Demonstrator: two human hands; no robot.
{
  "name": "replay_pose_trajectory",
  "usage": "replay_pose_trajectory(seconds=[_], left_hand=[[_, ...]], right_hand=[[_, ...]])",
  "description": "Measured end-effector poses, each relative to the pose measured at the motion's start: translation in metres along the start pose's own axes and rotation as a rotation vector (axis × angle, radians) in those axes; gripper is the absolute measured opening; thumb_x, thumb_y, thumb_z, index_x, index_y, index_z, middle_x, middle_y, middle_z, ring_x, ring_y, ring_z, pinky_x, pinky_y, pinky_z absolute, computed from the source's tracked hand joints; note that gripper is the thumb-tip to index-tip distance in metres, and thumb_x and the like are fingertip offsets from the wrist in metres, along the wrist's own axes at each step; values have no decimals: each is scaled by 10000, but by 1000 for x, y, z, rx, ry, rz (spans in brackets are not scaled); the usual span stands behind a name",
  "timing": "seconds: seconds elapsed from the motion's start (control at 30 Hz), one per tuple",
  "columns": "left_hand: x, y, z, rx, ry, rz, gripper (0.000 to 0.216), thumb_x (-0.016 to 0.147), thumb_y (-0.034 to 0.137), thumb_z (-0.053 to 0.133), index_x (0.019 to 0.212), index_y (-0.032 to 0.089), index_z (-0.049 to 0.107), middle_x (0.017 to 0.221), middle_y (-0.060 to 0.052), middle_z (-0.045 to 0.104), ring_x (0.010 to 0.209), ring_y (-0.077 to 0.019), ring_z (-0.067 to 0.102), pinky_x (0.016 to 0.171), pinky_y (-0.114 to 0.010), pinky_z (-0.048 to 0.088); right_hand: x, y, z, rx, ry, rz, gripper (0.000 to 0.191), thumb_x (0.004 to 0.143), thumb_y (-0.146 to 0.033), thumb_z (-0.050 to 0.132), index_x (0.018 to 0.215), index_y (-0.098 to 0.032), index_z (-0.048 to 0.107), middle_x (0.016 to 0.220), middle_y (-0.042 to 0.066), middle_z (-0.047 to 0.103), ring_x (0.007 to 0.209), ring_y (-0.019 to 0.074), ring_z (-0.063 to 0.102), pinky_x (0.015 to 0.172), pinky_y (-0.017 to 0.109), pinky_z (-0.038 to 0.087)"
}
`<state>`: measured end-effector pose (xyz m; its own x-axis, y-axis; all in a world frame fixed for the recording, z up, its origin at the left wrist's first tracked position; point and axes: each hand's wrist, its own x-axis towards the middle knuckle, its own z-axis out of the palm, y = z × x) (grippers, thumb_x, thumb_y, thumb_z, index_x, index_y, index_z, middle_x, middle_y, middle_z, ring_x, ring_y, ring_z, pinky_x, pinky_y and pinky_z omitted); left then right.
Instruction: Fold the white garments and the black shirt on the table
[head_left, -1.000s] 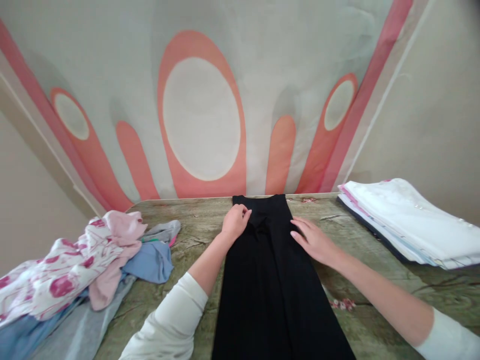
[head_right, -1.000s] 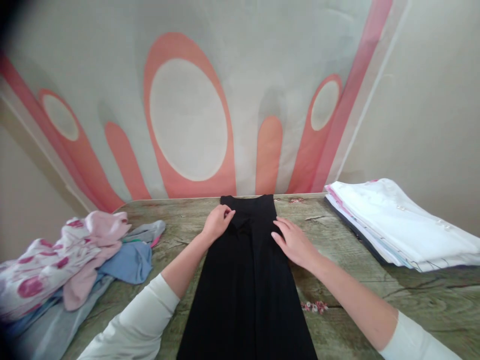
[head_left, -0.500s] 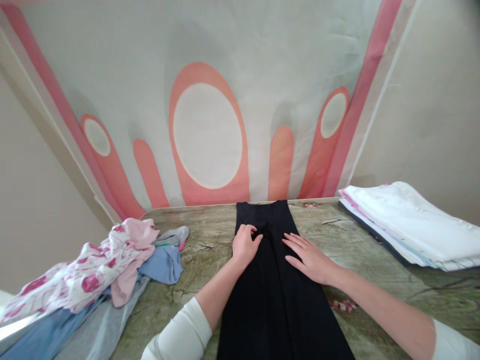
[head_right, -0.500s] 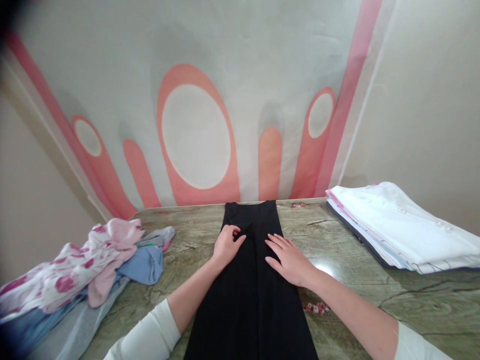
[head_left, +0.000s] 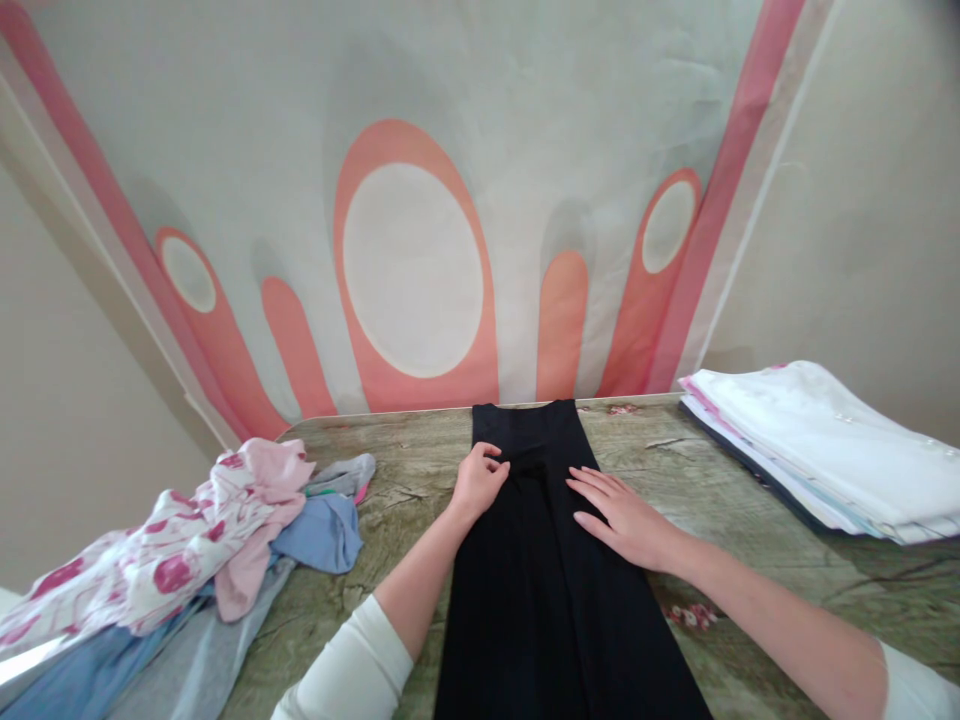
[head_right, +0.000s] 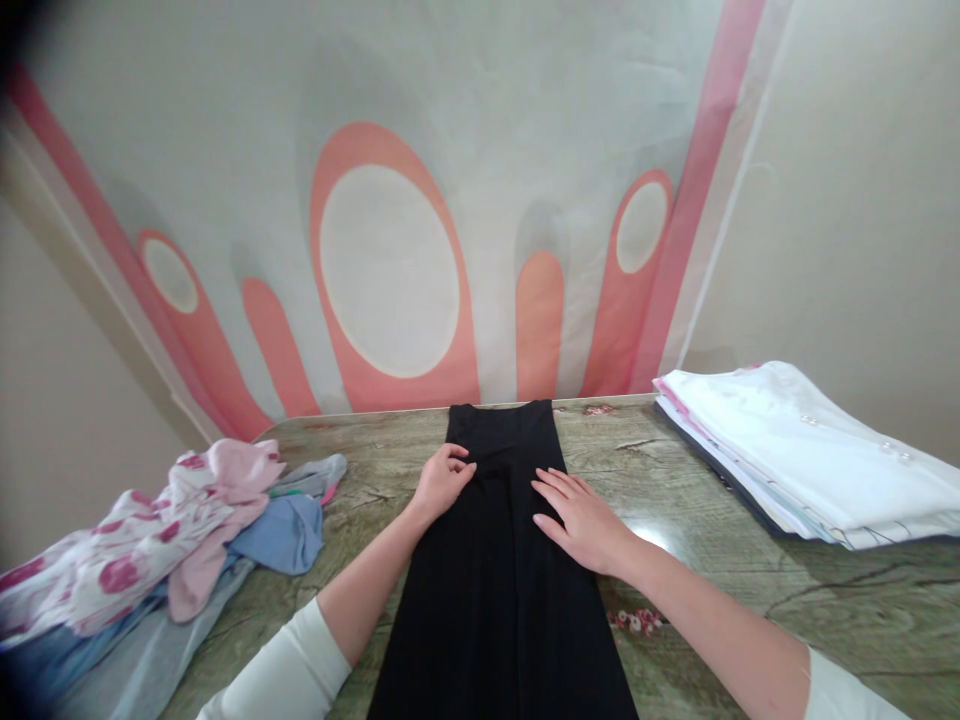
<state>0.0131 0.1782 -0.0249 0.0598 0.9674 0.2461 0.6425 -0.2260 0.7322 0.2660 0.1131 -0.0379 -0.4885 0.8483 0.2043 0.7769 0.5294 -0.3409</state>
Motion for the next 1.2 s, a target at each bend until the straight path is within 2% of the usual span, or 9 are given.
replay_pose_trajectory(seconds=[0.13,0.23,0.3,0.43,0.53,0.67,0.8,0.93,1.2], left_hand=[[0,-4,-1,10,-39,-19,340,773,248,576,1085,169,464,585,57,605,493,-111,571,567,-224,430],[-2,-3,-4,57,-108,45,211,847,343,479,967,187,555,576,49,597,440,-104,555,535,-220,417],[1,-3,-9,81,-155,87,282,882,399,406,898,194,598,601,39,603,423,-98,551,529,-219,418],[23,-9,-26,175,-28,69,305,866,363,464,1111,203,548,801,3,653,559,-108,610,626,-226,448],[50,-18,-35,280,32,28,189,796,255,566,960,175,614,809,-31,661,744,-158,628,710,-249,442],[77,-30,-27,316,44,-1,126,753,241,610,847,157,625,732,-45,647,744,-191,613,703,-281,438],[85,-37,-10,313,48,17,127,730,279,639,769,160,620,739,-55,632,742,-202,597,704,-302,434],[91,-39,-5,274,27,44,76,712,231,646,683,176,603,726,-35,616,750,-185,580,738,-294,422],[116,-42,5,91,42,-24,171,839,273,515,749,148,587,627,-2,578,632,-132,566,644,-241,441]], right_hand=[[0,0,-3,-13,0,-12,511,885,-469,368,1324,-216,432,1420,72,359,1304,246,307,1070,452,253],[0,1,-4,-16,19,-12,448,878,-423,396,1261,-211,491,1393,82,401,1281,246,346,1060,462,264],[-1,2,-6,-25,25,-9,402,868,-408,420,1197,-208,535,1364,92,437,1258,253,381,1060,481,251],[4,7,-18,4,-2,-21,335,841,-418,469,1090,-229,590,1276,82,527,1178,259,469,1049,488,264],[21,10,-31,83,13,-31,315,857,-370,445,1095,-226,592,1210,71,572,1101,230,527,970,401,385],[64,8,-38,153,34,-49,250,852,-276,435,954,-208,653,945,55,661,869,197,609,790,328,470],[100,4,-22,217,174,-22,237,850,-258,438,821,-197,665,836,46,663,782,181,605,738,308,462],[104,3,7,330,352,37,245,867,-286,416,845,-196,643,841,41,657,749,167,594,696,288,461],[98,7,21,417,345,-7,275,897,-325,396,896,-206,645,887,36,654,834,170,593,768,292,441]])
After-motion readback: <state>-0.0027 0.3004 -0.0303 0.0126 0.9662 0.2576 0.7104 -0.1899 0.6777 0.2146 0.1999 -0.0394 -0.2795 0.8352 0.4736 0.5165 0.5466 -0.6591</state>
